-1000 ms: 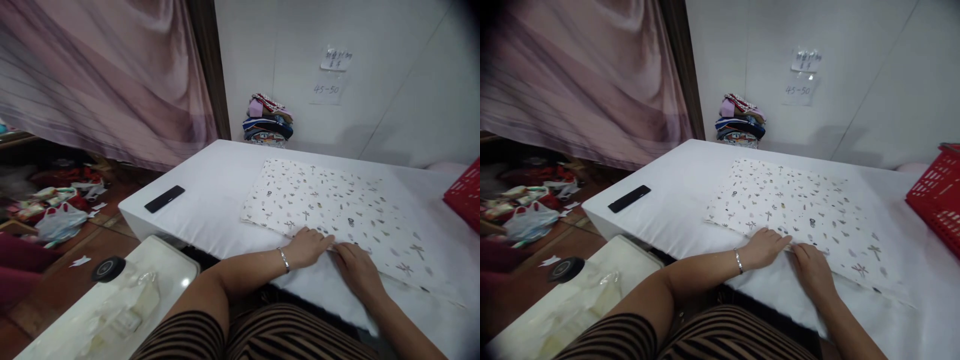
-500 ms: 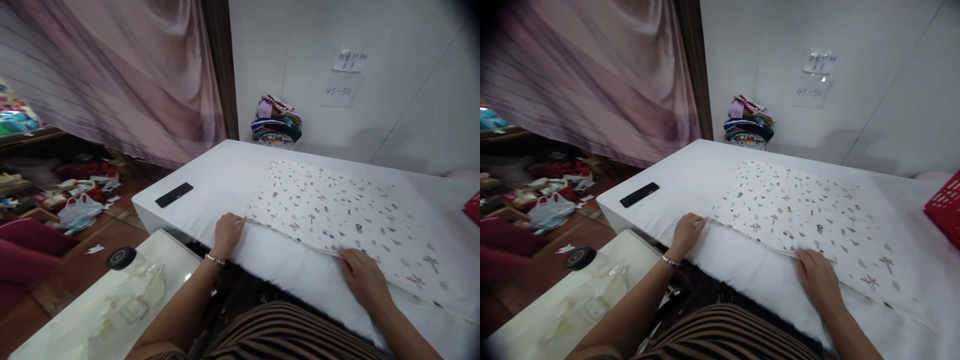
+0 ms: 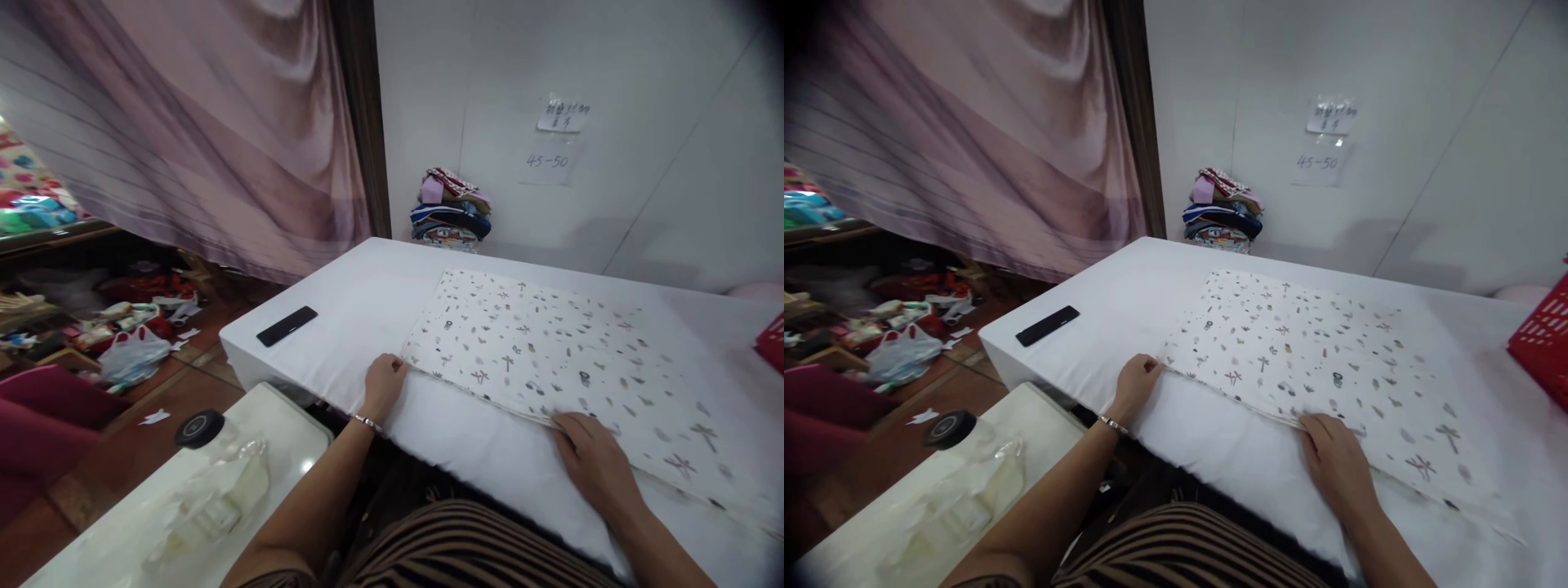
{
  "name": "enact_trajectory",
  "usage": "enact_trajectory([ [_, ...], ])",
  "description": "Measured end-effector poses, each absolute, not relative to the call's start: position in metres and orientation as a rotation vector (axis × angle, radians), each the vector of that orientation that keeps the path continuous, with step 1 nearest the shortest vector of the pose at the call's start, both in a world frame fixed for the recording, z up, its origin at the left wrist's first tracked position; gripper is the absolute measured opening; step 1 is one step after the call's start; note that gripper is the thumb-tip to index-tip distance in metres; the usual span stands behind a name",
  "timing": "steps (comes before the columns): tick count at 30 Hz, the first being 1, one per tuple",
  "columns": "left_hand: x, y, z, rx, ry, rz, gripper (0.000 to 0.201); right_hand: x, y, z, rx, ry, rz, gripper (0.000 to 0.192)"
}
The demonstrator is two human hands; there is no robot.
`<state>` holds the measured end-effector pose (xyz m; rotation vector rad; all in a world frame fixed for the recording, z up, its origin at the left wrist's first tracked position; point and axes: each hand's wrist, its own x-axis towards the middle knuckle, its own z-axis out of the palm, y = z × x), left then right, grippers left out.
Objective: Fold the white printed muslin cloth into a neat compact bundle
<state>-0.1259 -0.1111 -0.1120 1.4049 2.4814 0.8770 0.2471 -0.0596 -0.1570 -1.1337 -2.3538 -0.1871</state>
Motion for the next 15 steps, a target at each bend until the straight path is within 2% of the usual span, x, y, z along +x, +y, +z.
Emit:
enact_trajectory([
  [10,-0.133,-0.106,-0.112,1.186,2.316,1.073,0.006,0.247,-0.06,-0.157,-1.155,-2.353,-0.152,0.029],
  [15,-0.146,-0.1,-0.119,1.157,2.37,1.048,0.013,0.248,-0.061,-0.157,-1.138,-2.355,-0.155,0.03],
])
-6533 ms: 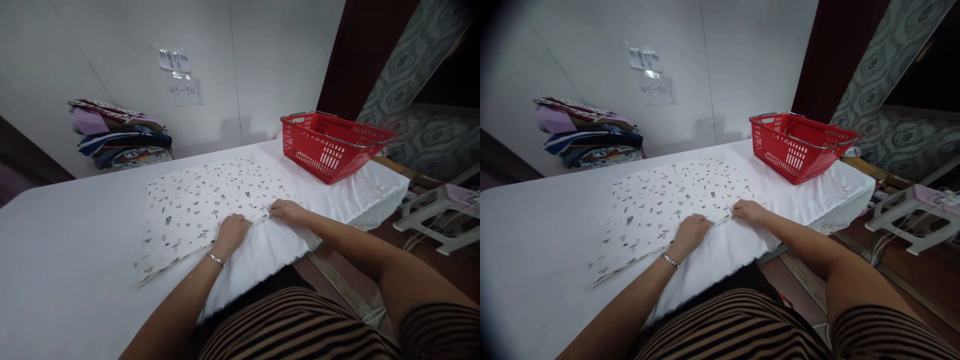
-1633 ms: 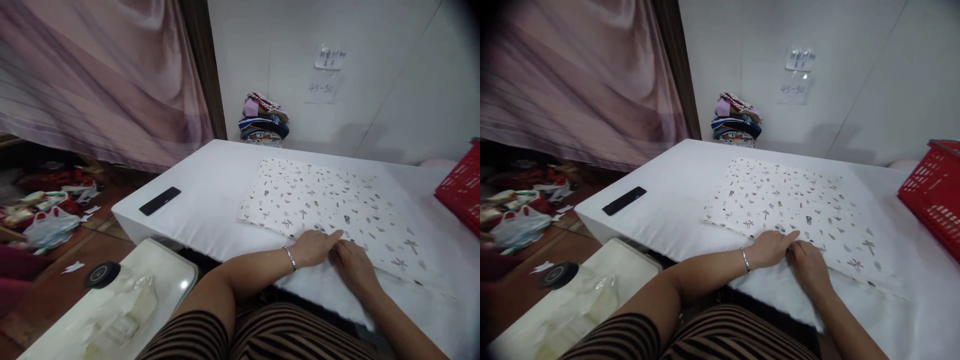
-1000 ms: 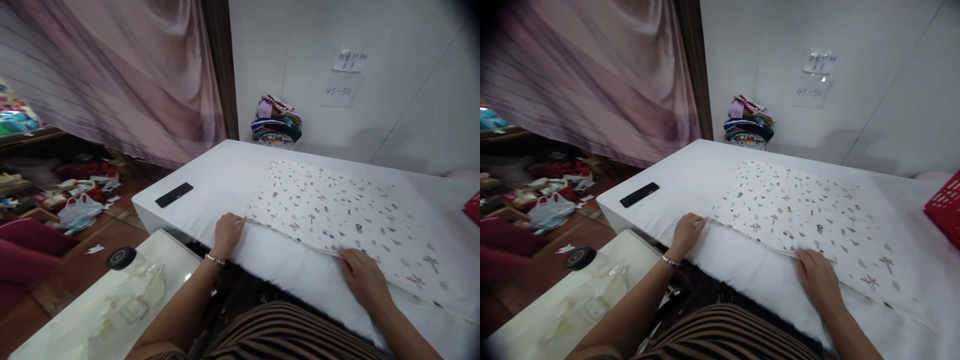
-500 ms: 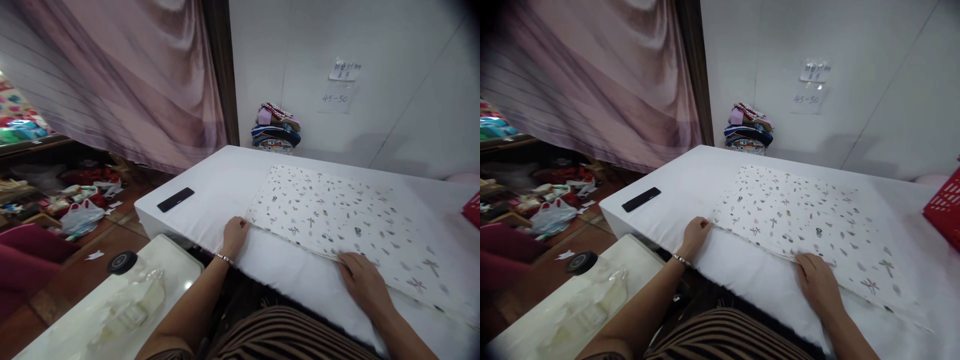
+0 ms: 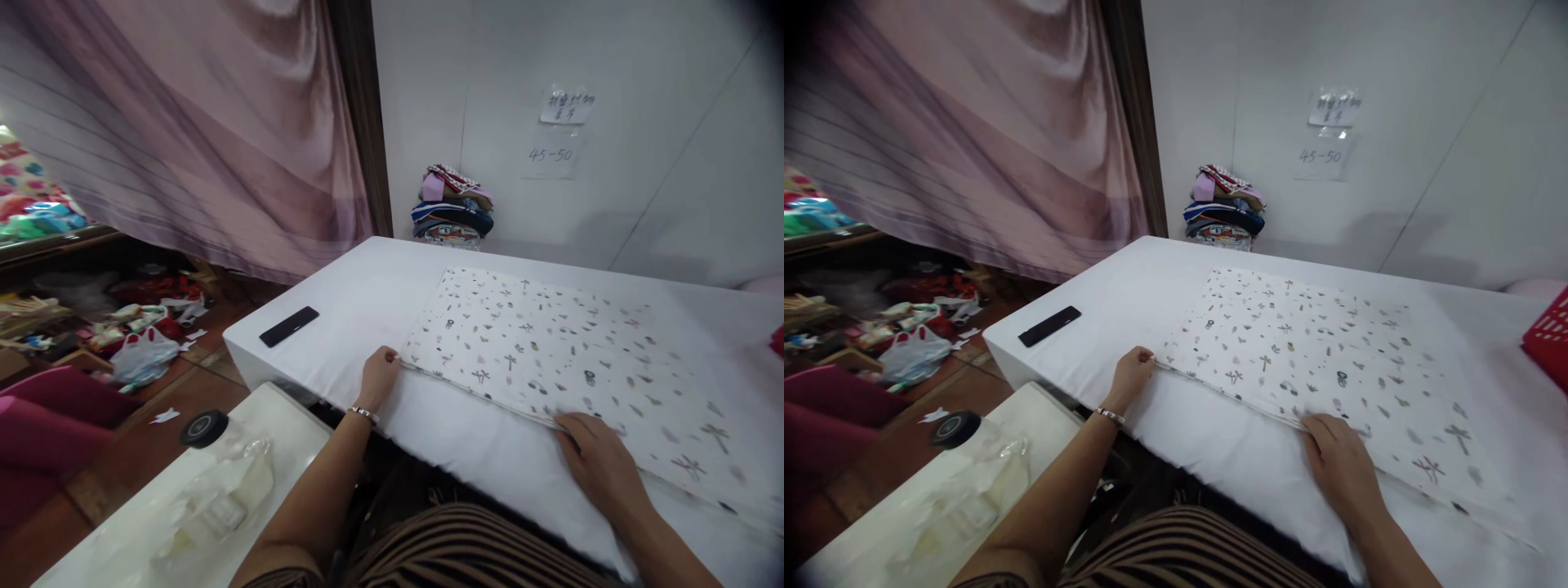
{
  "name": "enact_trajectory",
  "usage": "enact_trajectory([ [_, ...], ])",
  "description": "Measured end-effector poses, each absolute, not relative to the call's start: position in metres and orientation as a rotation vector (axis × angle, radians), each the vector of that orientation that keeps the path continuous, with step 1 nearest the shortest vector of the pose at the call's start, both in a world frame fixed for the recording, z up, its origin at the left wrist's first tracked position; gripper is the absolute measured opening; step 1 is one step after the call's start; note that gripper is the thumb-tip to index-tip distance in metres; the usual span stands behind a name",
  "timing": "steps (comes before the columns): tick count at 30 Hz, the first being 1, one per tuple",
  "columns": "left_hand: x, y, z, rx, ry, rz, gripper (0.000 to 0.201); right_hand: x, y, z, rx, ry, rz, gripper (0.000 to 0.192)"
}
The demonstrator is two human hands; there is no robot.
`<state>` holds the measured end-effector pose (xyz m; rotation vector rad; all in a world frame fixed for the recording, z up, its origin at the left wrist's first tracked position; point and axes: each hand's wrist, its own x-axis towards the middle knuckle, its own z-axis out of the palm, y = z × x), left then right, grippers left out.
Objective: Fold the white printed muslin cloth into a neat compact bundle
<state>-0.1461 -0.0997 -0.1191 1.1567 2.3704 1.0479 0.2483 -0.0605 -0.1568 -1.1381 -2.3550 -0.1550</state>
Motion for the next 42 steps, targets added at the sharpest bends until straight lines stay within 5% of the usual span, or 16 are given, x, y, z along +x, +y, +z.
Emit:
enact_trajectory([
  [9,-0.148,-0.1,-0.114,1.138,2.31,0.996,0.01,0.248,-0.06,-0.158,-1.113,-2.353,-0.159,0.031],
  [22,-0.147,-0.097,-0.107,1.131,2.259,1.002,0.033,0.248,-0.06,-0.158,-1.119,-2.347,-0.148,0.029],
  [34,-0.14,-0.092,-0.107,1.179,2.356,0.89,0.013,0.247,-0.06,-0.16,-1.134,-2.336,-0.139,0.03],
  [42,-0.142,-0.088,-0.101,1.139,2.359,0.84,0.018,0.247,-0.061,-0.156,-1.126,-2.331,-0.117,0.03],
])
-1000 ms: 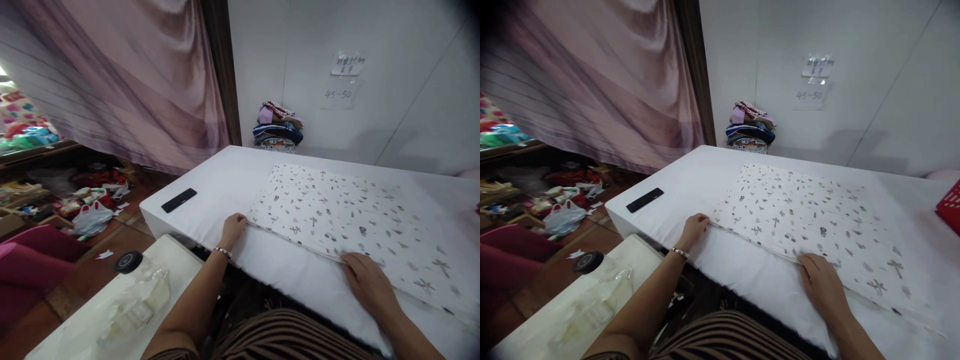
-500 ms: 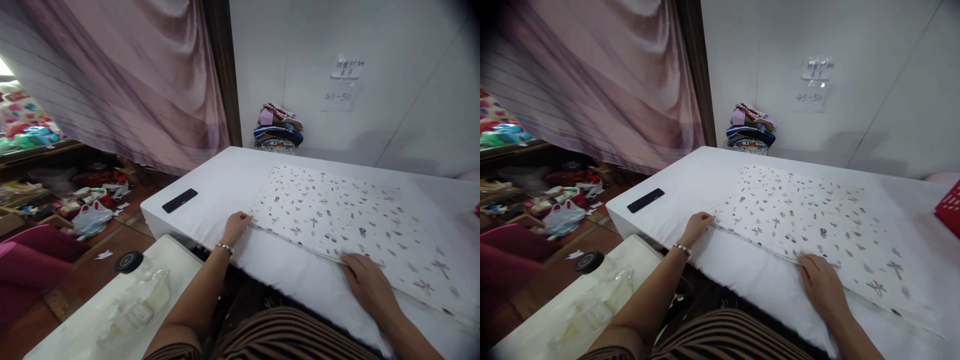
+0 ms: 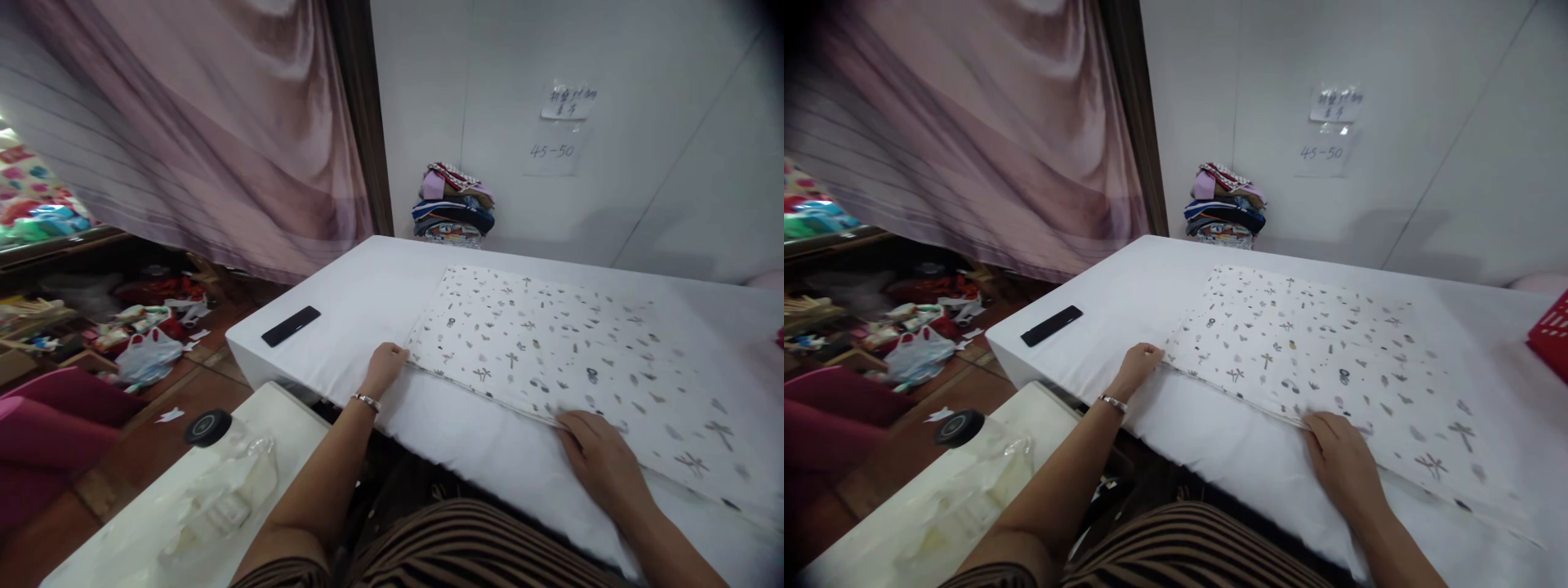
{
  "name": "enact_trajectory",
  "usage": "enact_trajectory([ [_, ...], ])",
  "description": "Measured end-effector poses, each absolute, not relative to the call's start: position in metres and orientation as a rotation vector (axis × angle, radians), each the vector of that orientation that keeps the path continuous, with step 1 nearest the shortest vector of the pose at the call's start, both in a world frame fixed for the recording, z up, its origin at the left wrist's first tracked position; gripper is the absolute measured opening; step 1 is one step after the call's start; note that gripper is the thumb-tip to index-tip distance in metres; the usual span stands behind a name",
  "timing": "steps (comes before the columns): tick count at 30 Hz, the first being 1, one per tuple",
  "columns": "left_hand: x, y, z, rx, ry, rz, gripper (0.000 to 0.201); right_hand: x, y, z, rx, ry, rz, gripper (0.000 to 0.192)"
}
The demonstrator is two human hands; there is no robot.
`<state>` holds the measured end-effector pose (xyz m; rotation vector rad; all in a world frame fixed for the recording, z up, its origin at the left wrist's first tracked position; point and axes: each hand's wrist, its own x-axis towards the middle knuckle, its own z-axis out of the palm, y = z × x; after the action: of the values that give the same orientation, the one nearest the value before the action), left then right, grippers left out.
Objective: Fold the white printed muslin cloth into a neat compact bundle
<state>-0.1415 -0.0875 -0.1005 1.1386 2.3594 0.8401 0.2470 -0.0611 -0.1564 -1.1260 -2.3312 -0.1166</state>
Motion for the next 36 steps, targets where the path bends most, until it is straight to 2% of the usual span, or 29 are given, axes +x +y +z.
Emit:
enact_trajectory([
  [5,-0.15,-0.085,-0.103,1.17,2.288,0.721,0.024,0.248,-0.06,-0.156,-1.146,-2.362,-0.118,0.029],
  [18,-0.156,-0.071,-0.089,1.342,2.382,0.441,0.01,0.247,-0.061,-0.155,-1.133,-2.353,-0.13,0.028],
  [26,-0.16,-0.066,-0.086,1.295,2.266,0.513,0.003,0.247,-0.061,-0.156,-1.129,-2.359,-0.146,0.028],
  [36,-0.164,-0.054,-0.06,1.031,1.917,0.686,0.007,0.249,-0.061,-0.157,-1.14,-2.375,-0.159,0.027],
])
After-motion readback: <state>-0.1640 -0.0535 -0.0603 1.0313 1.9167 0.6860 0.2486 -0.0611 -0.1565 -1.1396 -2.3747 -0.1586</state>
